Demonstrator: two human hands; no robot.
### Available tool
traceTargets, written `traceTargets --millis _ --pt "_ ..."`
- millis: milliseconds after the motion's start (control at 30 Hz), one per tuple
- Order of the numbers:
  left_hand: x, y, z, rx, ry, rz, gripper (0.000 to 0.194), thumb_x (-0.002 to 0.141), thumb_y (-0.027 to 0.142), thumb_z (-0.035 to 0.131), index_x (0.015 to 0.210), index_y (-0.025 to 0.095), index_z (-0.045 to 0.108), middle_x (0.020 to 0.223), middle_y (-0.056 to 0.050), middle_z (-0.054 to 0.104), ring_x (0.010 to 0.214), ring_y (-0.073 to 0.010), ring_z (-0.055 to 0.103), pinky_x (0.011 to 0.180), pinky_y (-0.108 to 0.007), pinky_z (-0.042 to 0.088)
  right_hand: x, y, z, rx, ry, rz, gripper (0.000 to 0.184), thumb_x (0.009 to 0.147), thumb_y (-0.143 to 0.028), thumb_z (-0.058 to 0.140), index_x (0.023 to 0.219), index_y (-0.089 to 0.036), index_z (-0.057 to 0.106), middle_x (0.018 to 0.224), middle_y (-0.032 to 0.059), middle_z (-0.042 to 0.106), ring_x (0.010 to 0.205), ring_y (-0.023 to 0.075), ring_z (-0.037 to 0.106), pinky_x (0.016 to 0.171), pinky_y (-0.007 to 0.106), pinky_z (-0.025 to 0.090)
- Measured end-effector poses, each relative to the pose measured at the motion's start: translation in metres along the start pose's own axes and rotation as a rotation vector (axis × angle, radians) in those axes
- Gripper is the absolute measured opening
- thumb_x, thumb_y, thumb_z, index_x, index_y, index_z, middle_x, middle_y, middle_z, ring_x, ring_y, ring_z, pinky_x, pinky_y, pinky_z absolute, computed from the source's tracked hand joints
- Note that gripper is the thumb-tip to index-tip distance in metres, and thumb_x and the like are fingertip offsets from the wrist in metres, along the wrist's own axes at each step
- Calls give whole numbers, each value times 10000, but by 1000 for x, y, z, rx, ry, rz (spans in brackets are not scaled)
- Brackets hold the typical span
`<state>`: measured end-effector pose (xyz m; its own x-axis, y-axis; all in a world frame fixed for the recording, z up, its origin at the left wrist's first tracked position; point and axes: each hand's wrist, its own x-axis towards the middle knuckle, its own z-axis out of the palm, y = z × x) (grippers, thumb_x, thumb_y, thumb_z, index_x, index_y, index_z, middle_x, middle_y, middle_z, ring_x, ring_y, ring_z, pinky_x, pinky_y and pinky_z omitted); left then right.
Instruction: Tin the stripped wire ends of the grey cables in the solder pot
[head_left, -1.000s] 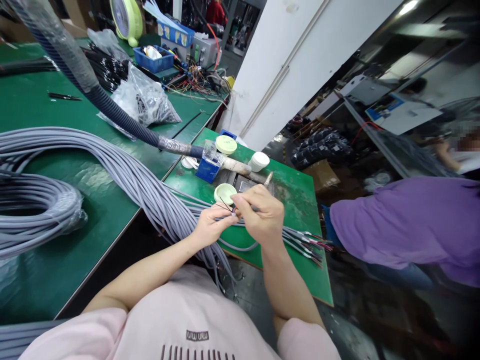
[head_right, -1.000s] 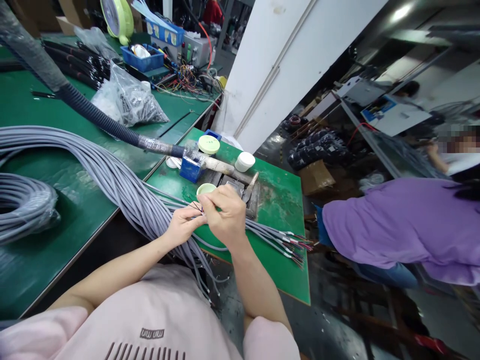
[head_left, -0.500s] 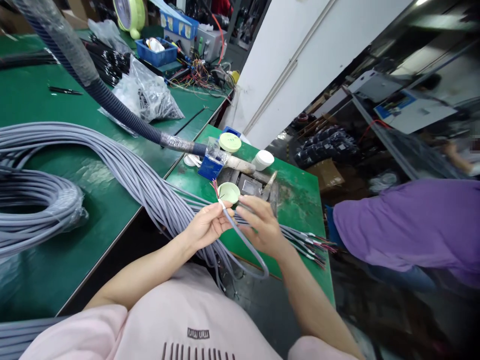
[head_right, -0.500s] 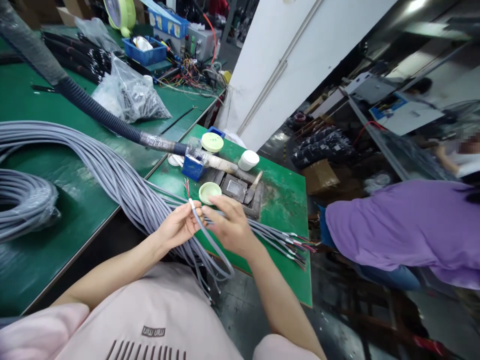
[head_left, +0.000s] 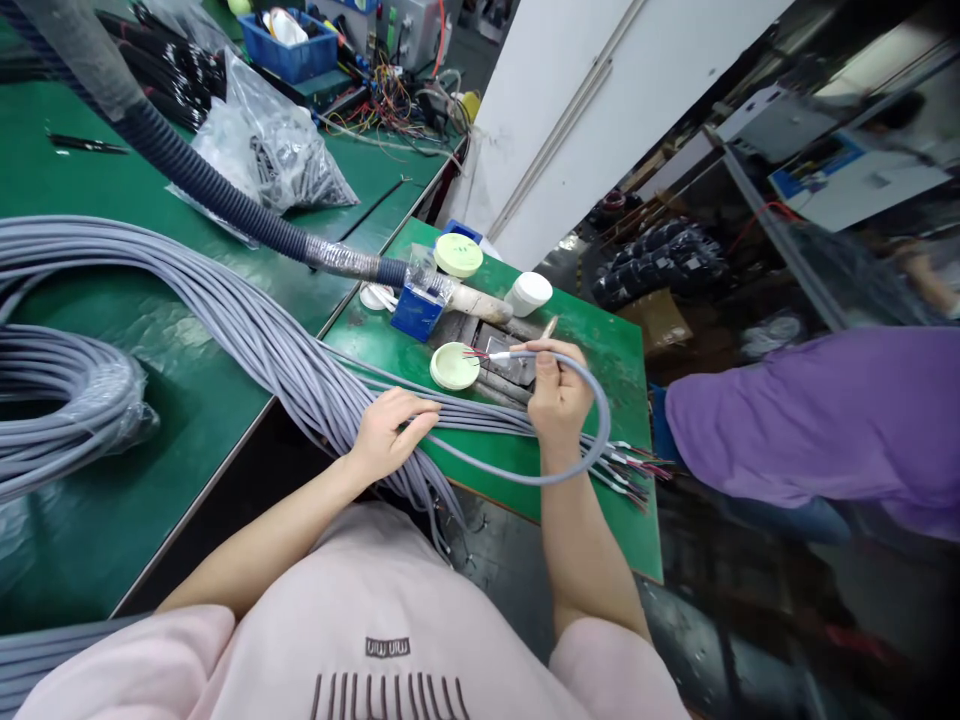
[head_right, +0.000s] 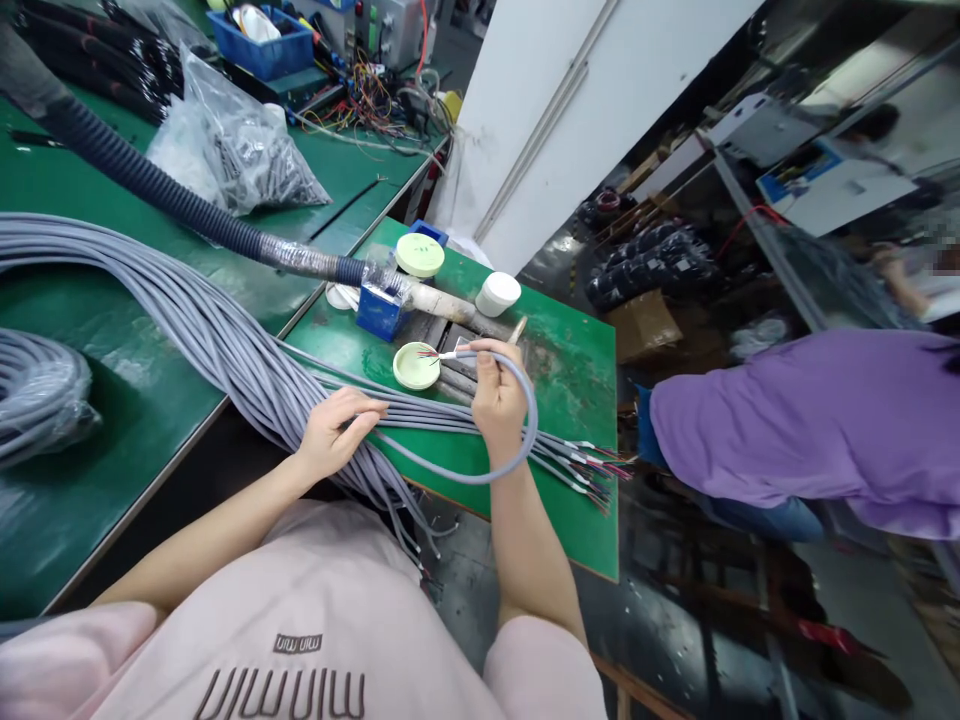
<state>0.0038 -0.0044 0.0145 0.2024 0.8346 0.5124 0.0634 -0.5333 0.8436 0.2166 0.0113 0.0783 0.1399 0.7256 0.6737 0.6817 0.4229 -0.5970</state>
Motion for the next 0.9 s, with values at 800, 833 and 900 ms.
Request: traceTargets --millis 800,833,900 --pt "-9 -17 2 290 -119 271 149 896 261 562 891 197 696 763 -35 733 724 -162 620 696 -310 394 15 24 42 -313 -359 -76 244 963 -342 422 895 -237 632 884 38 699 896 219 582 847 365 405" --pt "-9 -17 2 288 -120 267 148 896 263 563 891 200 696 767 -34 735 726 -162 621 698 -311 394 15 24 42 -318 -365 -81 246 963 -342 422 896 -236 633 890 41 700 896 221 581 843 367 403" --pt "-10 -18 2 284 -121 259 149 897 267 563 892 202 697 772 -35 736 731 -162 623 704 -313 397 16 24 43 -319 -370 -83 247 963 -343 423 896 -234 635 893 44 702 893 224 581 841 371 401"
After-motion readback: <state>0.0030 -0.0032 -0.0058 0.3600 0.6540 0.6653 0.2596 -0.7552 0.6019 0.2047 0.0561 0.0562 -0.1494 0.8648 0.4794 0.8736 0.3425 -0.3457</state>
